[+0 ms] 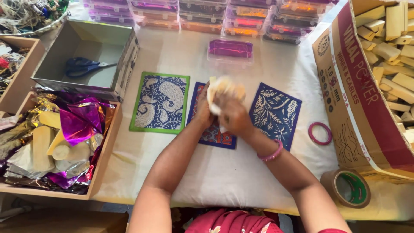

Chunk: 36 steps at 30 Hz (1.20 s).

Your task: The person is wrapping wooden blocks in decorative foil paper and cleaning other blocks with a white cloth.

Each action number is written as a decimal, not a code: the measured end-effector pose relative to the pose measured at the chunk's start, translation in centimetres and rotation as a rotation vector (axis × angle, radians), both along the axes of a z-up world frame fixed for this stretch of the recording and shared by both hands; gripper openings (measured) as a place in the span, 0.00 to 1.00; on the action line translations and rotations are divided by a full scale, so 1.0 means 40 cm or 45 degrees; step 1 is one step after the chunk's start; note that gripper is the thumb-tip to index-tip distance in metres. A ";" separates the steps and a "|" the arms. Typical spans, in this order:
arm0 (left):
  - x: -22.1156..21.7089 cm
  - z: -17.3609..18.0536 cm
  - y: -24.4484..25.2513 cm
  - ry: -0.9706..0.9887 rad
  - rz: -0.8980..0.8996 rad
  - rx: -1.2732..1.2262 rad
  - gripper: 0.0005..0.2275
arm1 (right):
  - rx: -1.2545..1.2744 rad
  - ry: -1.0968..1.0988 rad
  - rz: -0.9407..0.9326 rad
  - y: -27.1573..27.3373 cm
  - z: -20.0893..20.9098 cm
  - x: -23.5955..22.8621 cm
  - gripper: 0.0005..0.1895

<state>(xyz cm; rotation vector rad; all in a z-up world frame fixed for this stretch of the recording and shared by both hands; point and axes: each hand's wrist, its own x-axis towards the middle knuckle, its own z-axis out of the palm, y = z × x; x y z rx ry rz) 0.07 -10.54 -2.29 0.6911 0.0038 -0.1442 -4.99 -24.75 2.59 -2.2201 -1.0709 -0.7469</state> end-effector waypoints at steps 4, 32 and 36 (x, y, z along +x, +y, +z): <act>-0.005 0.004 0.010 0.121 -0.001 0.080 0.21 | -0.023 0.050 0.074 -0.023 -0.025 0.042 0.20; -0.037 0.068 0.018 -0.150 0.089 0.157 0.26 | 0.201 0.118 -0.205 -0.021 0.029 0.007 0.30; -0.030 0.047 0.023 0.101 -0.114 -0.148 0.26 | -0.084 0.111 -0.067 0.004 0.026 0.018 0.34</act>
